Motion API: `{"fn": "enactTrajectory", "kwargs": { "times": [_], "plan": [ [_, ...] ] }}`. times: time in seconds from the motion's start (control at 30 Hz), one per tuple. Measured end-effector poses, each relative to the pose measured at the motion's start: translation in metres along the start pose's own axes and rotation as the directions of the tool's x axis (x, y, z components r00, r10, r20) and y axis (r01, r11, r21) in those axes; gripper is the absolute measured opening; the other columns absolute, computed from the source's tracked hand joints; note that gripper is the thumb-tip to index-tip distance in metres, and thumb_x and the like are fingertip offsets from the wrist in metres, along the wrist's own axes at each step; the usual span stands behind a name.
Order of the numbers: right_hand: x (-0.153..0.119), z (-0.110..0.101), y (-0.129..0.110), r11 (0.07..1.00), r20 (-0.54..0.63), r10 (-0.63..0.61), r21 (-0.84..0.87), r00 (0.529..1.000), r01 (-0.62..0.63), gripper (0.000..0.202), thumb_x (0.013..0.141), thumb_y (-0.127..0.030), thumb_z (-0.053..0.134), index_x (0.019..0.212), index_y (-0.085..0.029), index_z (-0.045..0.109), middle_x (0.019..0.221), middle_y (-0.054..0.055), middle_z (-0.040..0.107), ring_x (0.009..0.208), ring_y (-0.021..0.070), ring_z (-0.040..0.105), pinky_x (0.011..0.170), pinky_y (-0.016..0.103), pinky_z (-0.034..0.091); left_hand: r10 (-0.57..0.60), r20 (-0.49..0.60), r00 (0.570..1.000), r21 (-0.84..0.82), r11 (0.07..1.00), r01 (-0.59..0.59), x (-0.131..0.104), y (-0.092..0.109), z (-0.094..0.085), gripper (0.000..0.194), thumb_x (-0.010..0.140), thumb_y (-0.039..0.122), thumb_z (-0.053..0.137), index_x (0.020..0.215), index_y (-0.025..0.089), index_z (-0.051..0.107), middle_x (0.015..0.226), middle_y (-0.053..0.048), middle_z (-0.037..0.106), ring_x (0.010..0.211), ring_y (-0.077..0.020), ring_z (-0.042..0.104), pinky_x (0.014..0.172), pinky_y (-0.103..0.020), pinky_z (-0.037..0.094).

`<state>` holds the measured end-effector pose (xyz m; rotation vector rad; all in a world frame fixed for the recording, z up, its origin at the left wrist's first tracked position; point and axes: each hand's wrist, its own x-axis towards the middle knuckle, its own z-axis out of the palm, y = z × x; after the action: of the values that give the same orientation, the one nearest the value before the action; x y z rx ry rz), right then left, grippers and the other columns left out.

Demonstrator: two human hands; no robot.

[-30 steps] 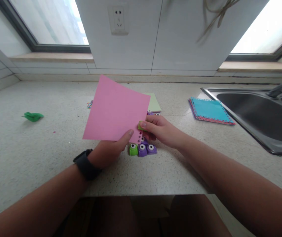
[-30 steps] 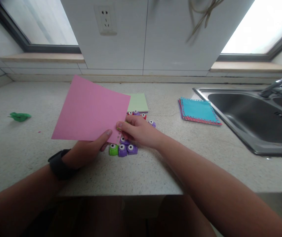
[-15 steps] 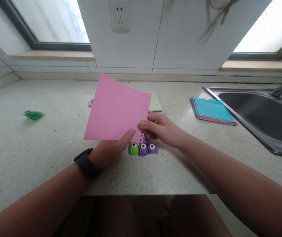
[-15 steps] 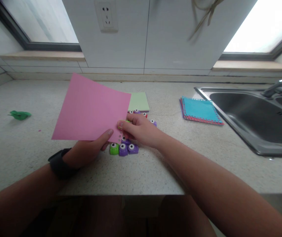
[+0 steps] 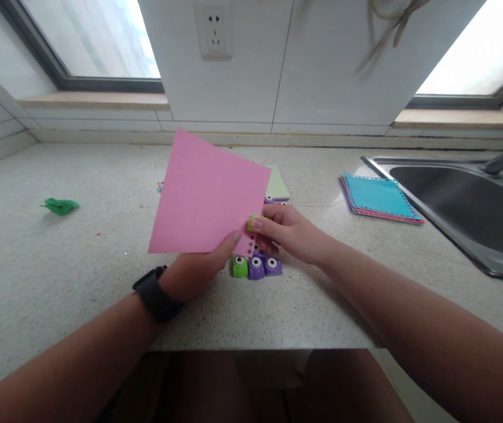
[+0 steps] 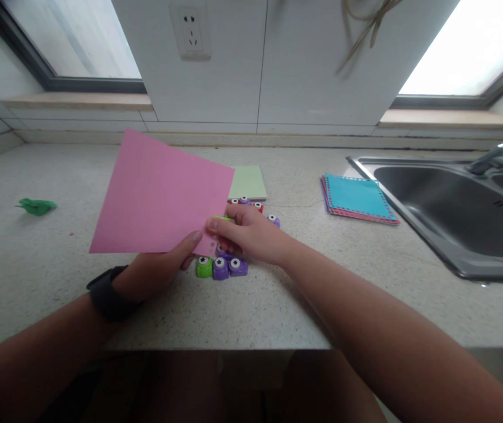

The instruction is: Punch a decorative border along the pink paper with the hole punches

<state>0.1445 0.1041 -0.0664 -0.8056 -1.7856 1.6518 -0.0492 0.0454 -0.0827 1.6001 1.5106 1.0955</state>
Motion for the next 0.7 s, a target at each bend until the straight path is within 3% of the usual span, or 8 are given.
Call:
{"fn": "enactTrajectory", "kwargs": {
  "times": [0.23, 0.37, 0.47, 0.57, 0.7],
  "plan": [
    [0.000, -0.007, -0.002, 0.996, -0.063, -0.036, 0.077, 0.997, 0.040, 0.034, 0.093, -0.047, 0.059, 0.077, -0.017, 0.056, 0.061, -0.001, 0.058, 0.049, 0.0084, 0.048, 0.042, 0.021, 0.032, -0.031, 0.047, 0.998, 0.036, 0.999, 0.029, 0.000, 0.002, -0.002, 0.033, 0.087, 0.049, 0.057, 0.062, 0.027, 0.057, 0.049, 0.001, 0.057, 0.064, -0.0219, 0.065, 0.079, -0.036, 0.055],
    [-0.002, -0.017, -0.003, 0.997, -0.160, -0.045, 0.048, 0.986, 0.053, 0.035, 0.094, -0.049, 0.055, 0.077, -0.018, 0.057, 0.058, -0.001, 0.056, 0.047, 0.0096, 0.044, 0.041, 0.023, 0.030, -0.086, 0.055, 0.995, 0.025, 0.996, 0.084, 0.000, 0.002, -0.003, 0.038, 0.088, 0.049, 0.055, 0.058, 0.025, 0.055, 0.053, 0.001, 0.061, 0.060, -0.0195, 0.061, 0.078, -0.036, 0.054],
    [-0.004, -0.026, -0.003, 0.998, -0.235, -0.057, -0.020, 0.970, 0.054, 0.037, 0.094, -0.051, 0.053, 0.076, -0.018, 0.058, 0.058, -0.002, 0.053, 0.047, 0.0101, 0.042, 0.041, 0.024, 0.028, -0.150, 0.083, 0.985, -0.022, 0.988, 0.153, 0.001, 0.001, -0.004, 0.042, 0.089, 0.049, 0.053, 0.056, 0.024, 0.054, 0.055, 0.000, 0.061, 0.059, -0.0185, 0.060, 0.073, -0.035, 0.053],
    [-0.007, -0.033, -0.004, 0.992, -0.267, -0.085, -0.117, 0.960, 0.055, 0.038, 0.093, -0.050, 0.053, 0.072, -0.018, 0.056, 0.057, -0.003, 0.049, 0.048, 0.0099, 0.040, 0.043, 0.025, 0.025, -0.144, 0.105, 0.984, -0.016, 0.989, 0.147, 0.003, 0.002, -0.006, 0.049, 0.091, 0.052, 0.047, 0.051, 0.024, 0.049, 0.053, 0.000, 0.058, 0.060, -0.0188, 0.060, 0.074, -0.035, 0.052],
    [-0.013, -0.042, -0.010, 0.956, -0.196, -0.073, -0.293, 0.978, 0.013, 0.039, 0.094, -0.050, 0.054, 0.075, -0.017, 0.061, 0.063, -0.001, 0.051, 0.055, 0.0109, 0.042, 0.049, 0.025, 0.030, -0.107, 0.122, 0.987, -0.056, 0.992, 0.114, 0.008, 0.001, -0.010, 0.051, 0.094, 0.050, 0.045, 0.051, 0.023, 0.052, 0.055, -0.002, 0.060, 0.062, -0.0186, 0.061, 0.080, -0.036, 0.051]
  ]
}}
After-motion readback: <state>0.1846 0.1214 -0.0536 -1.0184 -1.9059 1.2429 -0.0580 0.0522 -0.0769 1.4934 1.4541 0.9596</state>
